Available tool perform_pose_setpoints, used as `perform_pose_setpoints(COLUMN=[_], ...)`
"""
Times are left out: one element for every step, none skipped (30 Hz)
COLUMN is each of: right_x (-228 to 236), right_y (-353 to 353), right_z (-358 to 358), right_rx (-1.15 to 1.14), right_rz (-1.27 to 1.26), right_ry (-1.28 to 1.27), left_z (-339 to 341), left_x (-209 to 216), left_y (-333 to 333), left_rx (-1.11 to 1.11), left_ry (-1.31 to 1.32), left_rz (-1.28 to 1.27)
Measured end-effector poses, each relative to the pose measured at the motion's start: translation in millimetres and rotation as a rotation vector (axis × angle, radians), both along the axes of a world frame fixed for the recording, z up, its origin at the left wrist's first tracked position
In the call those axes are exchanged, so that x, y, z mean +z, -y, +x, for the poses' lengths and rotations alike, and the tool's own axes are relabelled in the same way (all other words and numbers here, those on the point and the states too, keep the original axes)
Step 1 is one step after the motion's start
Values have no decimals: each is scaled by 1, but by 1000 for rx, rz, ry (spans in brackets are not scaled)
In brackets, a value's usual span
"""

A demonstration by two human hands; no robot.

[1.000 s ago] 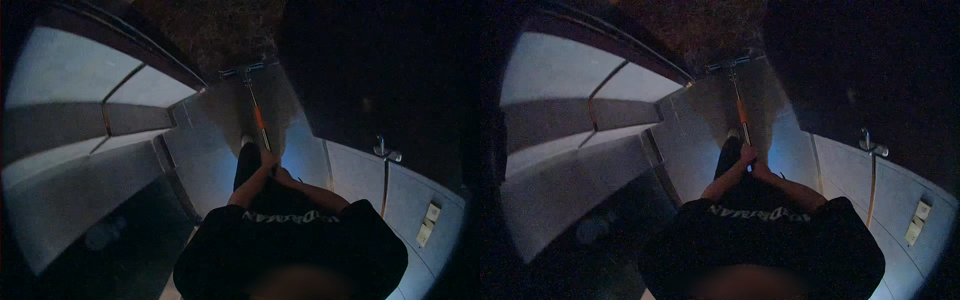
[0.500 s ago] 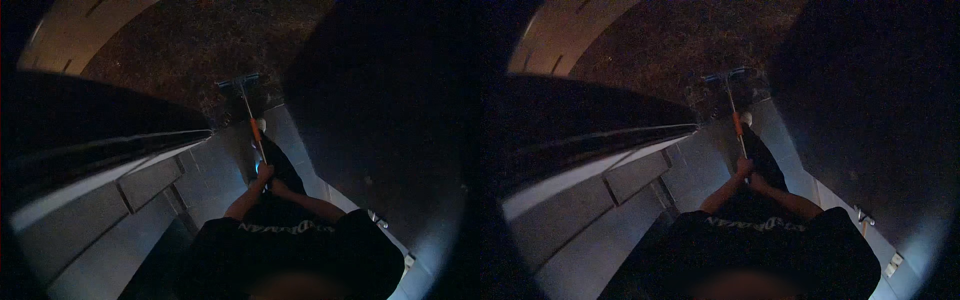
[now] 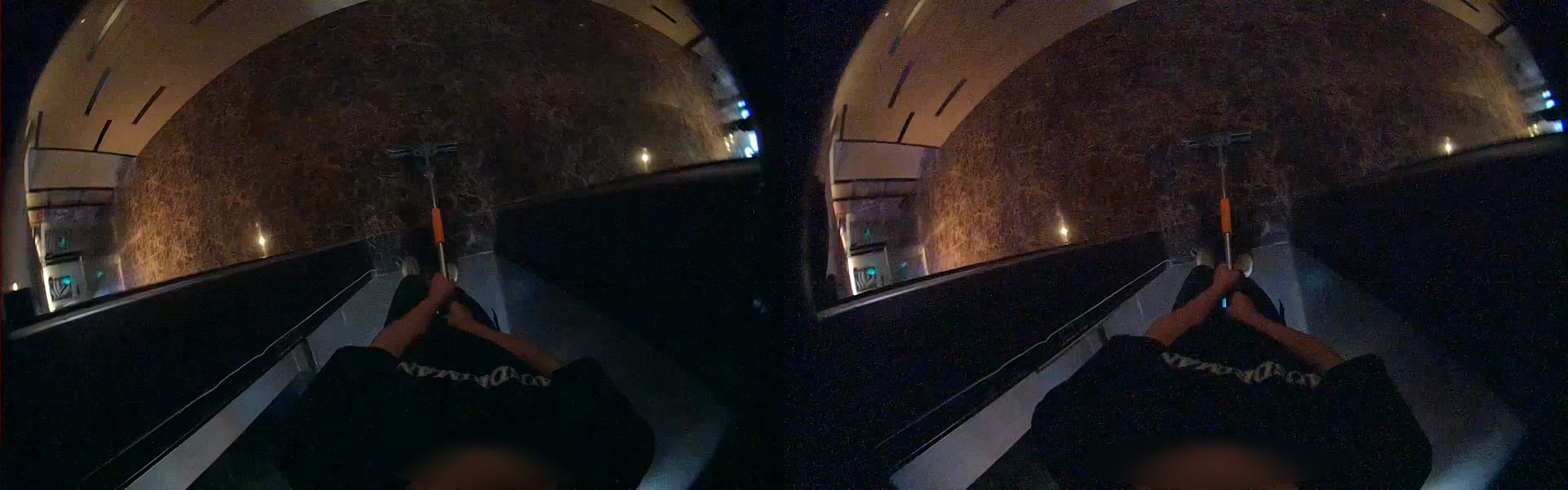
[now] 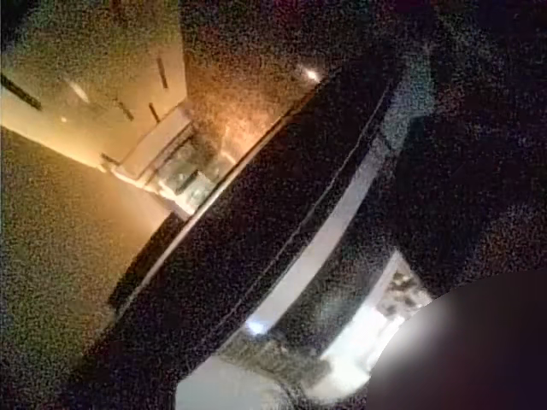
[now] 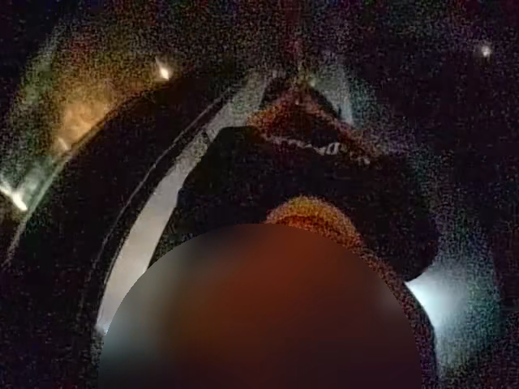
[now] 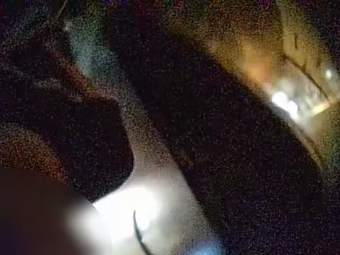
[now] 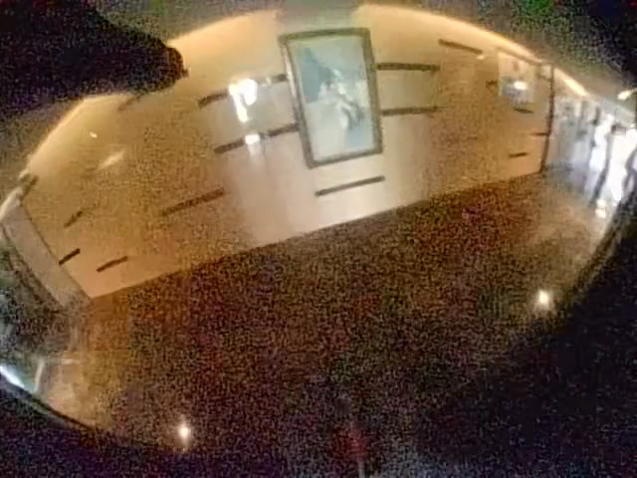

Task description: The person mops the floor across a room and into a hallway using a floor squeegee mop.

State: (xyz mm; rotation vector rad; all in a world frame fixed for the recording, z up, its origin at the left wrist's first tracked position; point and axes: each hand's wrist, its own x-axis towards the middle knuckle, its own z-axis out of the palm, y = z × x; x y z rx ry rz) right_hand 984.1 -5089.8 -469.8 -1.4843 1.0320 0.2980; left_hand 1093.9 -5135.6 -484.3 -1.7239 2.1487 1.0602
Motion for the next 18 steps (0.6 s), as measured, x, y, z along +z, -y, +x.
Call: perform_pose_setpoints(right_x=[9, 18, 29, 20, 5, -4, -7, -1, 4, -3, -3, -8, -15, -27, -28, -29, -28, -17], right_y=[9, 17, 32, 32, 29, 82, 93, 109, 129, 135, 147, 155, 163, 178, 202, 224, 245, 261], right_z=[0, -1, 7, -3, 4, 29, 33, 29, 34, 23, 18, 9, 8, 19, 33, 41, 40, 44], right_rx=[9, -127, -227, -262, -273, -284, -289, -58, 166, 151, -5, -162, -179, -178, -159, -144, -61, 37], right_rz=[-6, -131, -256, -271, -113, -21, -21, -49, -84, -67, -93, -130, -135, -144, -149, -161, -257, -338], right_ry=[10, 166, 355, 327, 233, 157, 158, 104, 65, 41, 155, 253, 226, 157, 90, 90, 159, 237], left_z=[-2, -7, -3, -17, -7, 25, 33, 32, 43, 21, 18, 8, 8, 16, 26, 36, 38, 41], left_x=[10, 20, 27, 5, -43, -72, -87, -100, -103, -81, -51, -8, -7, 0, 2, 3, 4, 3], left_y=[12, 23, 33, 36, 19, 67, 73, 76, 91, 107, 130, 160, 173, 191, 211, 233, 257, 269], left_rx=[9, 444, 922, 877, 672, 455, 450, 491, 523, 507, 737, 961, 937, 755, 593, 607, 815, 1041], left_ry=[10, -58, -117, -133, -67, 5, 7, -115, -226, -243, -174, -114, -134, -122, -107, -116, -108, -91], left_rz=[-6, 198, 375, 383, 312, 180, 180, 227, 260, 284, 328, 370, 383, 339, 294, 282, 304, 335])
